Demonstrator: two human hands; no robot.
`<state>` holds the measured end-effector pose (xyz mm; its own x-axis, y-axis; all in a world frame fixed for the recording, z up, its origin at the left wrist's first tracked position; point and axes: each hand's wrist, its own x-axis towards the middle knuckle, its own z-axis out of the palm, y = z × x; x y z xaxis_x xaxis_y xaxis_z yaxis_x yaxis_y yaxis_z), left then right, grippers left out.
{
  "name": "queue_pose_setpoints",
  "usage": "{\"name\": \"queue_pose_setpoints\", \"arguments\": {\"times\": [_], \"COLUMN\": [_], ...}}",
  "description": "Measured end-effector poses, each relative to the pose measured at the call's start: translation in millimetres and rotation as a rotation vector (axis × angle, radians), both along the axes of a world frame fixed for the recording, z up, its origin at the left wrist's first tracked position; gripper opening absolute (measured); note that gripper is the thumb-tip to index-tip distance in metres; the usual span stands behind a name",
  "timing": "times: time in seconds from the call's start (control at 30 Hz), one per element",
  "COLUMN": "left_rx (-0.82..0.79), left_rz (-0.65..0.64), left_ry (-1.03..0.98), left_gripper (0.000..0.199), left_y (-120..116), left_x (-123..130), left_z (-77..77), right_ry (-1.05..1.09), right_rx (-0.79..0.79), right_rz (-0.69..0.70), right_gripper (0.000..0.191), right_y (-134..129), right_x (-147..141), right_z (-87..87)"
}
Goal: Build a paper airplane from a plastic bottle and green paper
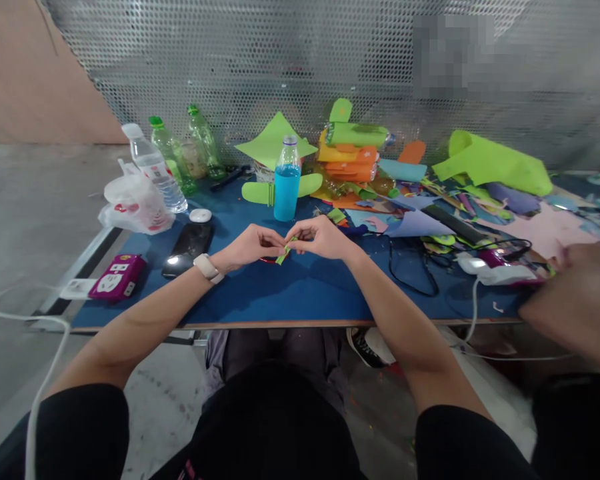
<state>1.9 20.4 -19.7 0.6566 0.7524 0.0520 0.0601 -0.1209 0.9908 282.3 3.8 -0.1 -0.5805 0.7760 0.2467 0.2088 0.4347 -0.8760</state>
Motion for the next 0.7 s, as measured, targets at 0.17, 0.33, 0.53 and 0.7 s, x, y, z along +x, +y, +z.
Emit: {"name": "queue_pose_setpoints", "arguments": {"times": [0.17, 0.33, 0.53, 0.7], "left_rx": [0.022, 0.006, -0.081, -0.252], "left_rz": [0.062, 0.207, 0.322, 0.25], "left_ry": [-0.058, -0.149, -0.292, -0.455], "left_gripper": [0.052, 0.049, 0.048, 0.056], "left_y": [2.7, 11.3, 20.2, 20.1], "left_x": [1.1, -2.4, -2.0, -0.1], "left_z": [-2.3, -5.8, -13.0, -14.5], "right_ry": [-0.061, -0.385, -0.864, -0.997], "right_rx": [0.108, 0.372, 0.223, 0.07], "right_rz": [-0.119, -0.33, -0.445, -0.429], "right_gripper": [0.048, 0.031, 0.027, 0.059], "right_y": [1.3, 11.1, 33.2, 36.7], "right_x": [1.7, 41.2, 110.0, 127.3], "right_z": [-2.4, 21.6, 42.5, 17.1]}}
